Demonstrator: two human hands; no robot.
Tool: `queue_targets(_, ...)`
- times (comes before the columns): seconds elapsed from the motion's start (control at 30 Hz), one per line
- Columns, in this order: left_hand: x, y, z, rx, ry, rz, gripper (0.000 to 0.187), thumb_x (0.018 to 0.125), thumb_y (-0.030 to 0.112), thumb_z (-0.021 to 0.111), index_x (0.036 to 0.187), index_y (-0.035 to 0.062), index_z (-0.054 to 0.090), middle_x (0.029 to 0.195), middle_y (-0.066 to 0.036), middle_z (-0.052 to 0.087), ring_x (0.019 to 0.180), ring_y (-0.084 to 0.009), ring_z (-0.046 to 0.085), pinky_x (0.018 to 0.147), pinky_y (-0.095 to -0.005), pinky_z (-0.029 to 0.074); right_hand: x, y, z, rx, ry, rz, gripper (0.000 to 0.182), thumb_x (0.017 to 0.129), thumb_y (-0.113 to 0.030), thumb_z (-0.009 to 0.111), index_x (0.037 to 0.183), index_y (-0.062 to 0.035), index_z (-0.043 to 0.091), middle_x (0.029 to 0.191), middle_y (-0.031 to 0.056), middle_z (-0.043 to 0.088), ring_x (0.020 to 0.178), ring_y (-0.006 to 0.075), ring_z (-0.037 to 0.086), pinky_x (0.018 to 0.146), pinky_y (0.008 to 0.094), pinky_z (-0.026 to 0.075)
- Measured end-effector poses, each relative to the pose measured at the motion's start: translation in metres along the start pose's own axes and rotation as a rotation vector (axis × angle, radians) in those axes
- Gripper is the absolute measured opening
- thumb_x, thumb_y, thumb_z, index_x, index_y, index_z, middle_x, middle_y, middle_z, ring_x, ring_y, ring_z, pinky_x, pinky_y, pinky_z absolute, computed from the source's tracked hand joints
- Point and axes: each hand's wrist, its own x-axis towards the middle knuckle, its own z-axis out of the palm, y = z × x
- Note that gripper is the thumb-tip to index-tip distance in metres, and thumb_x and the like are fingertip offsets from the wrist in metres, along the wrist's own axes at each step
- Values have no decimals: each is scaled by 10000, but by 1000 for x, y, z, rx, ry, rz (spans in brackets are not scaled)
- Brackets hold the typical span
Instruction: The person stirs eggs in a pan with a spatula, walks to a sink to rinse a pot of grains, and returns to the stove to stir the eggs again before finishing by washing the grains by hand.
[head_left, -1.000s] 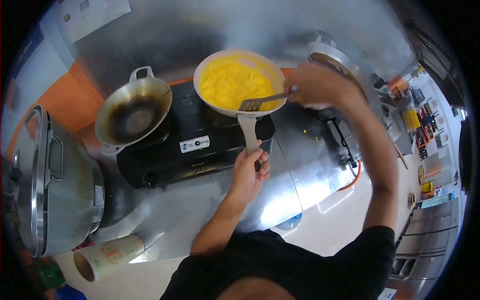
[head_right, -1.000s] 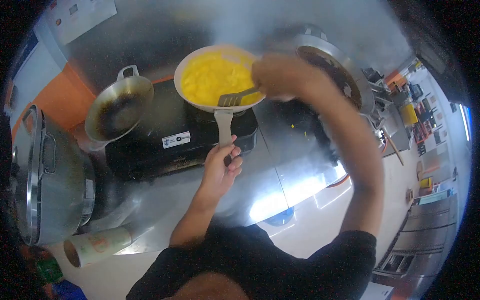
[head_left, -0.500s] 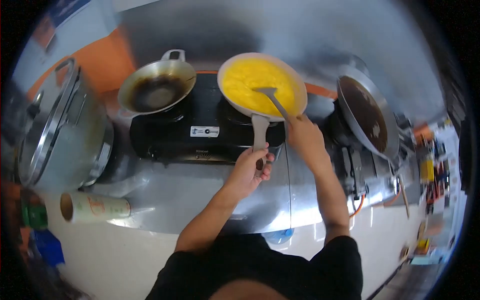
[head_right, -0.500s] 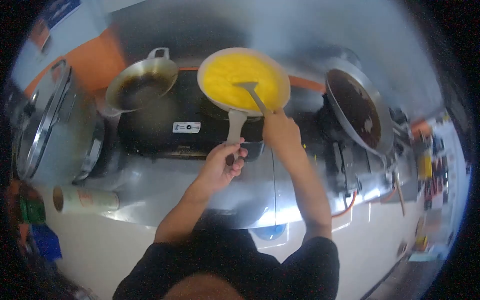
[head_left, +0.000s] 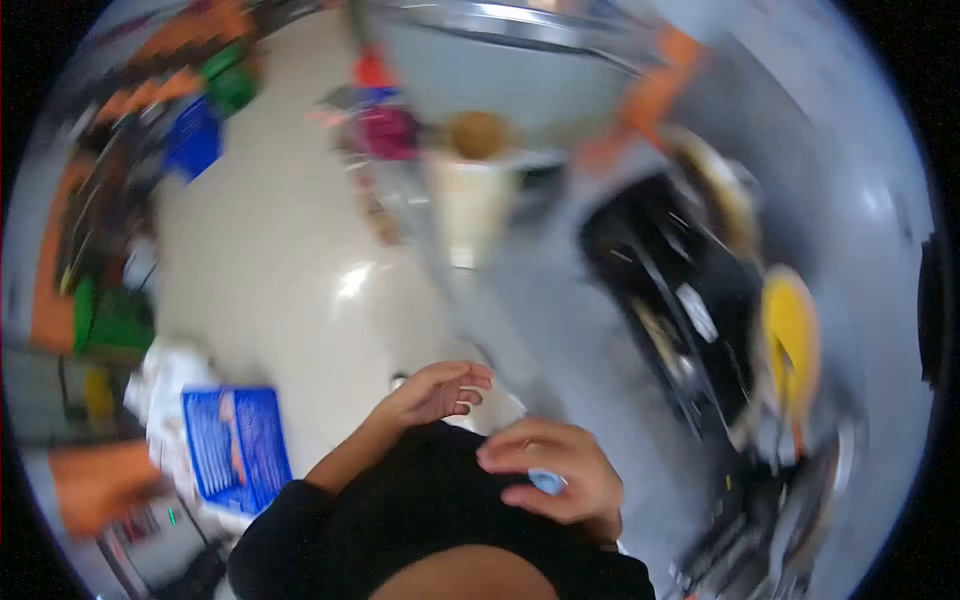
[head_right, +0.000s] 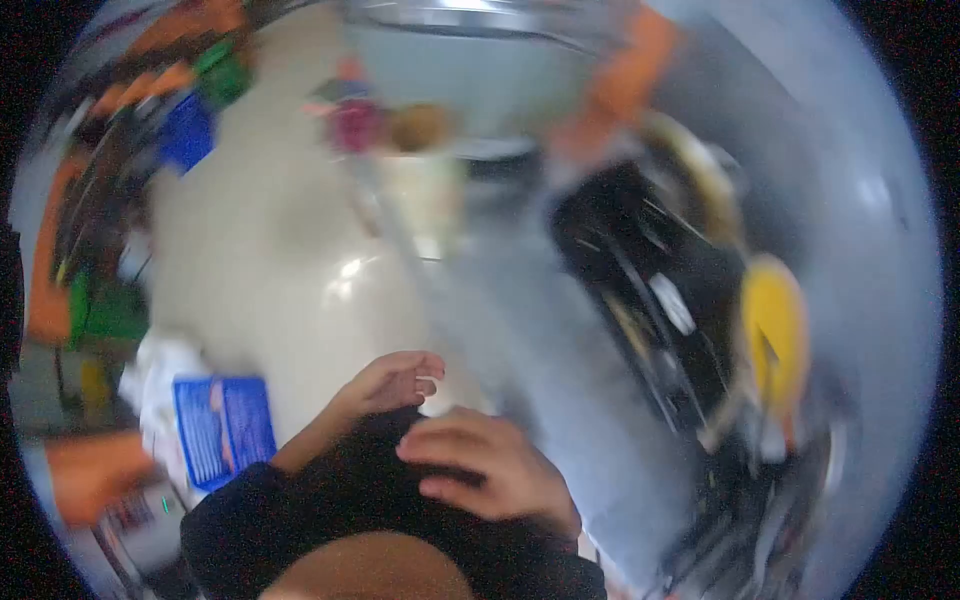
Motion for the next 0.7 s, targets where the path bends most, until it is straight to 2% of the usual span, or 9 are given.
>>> queue_targets(0.07,-62,-2,-85,-297,326,237,170,912,231,483,979,86,541,857,-21,566,733,-124,542,617,-232,432,67,79,71,319,-248,304,262,797,-111,643,1048,-38,616,952,110,621,808,227,615,709,311,490)
queue_targets(0.17,-141,27,-173,-314,1010,451,144,886,197,458,771,122,502,700,0,504,604,-105,466,530,-236,387,143,187,180,-69,-138,389,194,807,-139,623,960,-20,627,885,124,618,759,233,607,686,320,486)
queue_targets(0.33,-230,103,-264,-402,1244,743,217,941,236,384,767,122,447,678,-4,469,582,-95,445,504,-239,377,203,322,237,-246,-193,316,132,775,-123,681,816,-3,642,722,93,636,641,176,617,598,284,494)
queue_targets(0.4,-252,141,-309,-351,1280,836,229,950,246,367,775,119,441,677,-3,464,571,-96,439,505,-236,375,238,351,244,175,-58,618,123,777,-100,687,731,-3,628,708,83,639,594,148,605,563,275,489)
queue_targets(0.5,-280,184,-396,-222,1437,917,289,965,265,341,768,84,452,694,-42,500,565,-134,487,517,-261,400,320,397,252,-38,125,560,345,826,-175,668,563,-69,472,461,-8,472,374,87,414,364,264,348)
queue_targets(0.57,-299,195,-473,248,1771,628,240,921,210,416,760,53,500,733,-106,573,626,-204,567,550,-324,438,396,430,266,387,256,1019,378,860,-332,612,589,-98,490,485,-9,472,380,109,395,368,305,336)
queue_targets(0.6,-307,132,-565,841,1813,390,195,871,178,461,746,48,536,743,-125,597,649,-237,587,566,-360,454,433,449,275,386,229,1018,378,860,-332,612,589,-98,490,485,-9,472,380,109,395,368,305,336)
queue_targets(0.63,-316,77,-649,1432,1880,175,152,821,147,506,733,43,573,753,-144,620,671,-270,607,582,-397,470,471,481,285,95,7,963,352,855,-389,574,662,-98,525,580,25,508,488,147,439,451,343,359)
queue_targets(0.7,-354,57,-626,1489,1518,-487,128,743,169,569,696,71,638,774,-101,643,719,-282,624,642,-417,490,550,558,322,-468,-406,770,417,845,-501,497,808,-98,595,769,94,580,703,224,525,616,419,403)
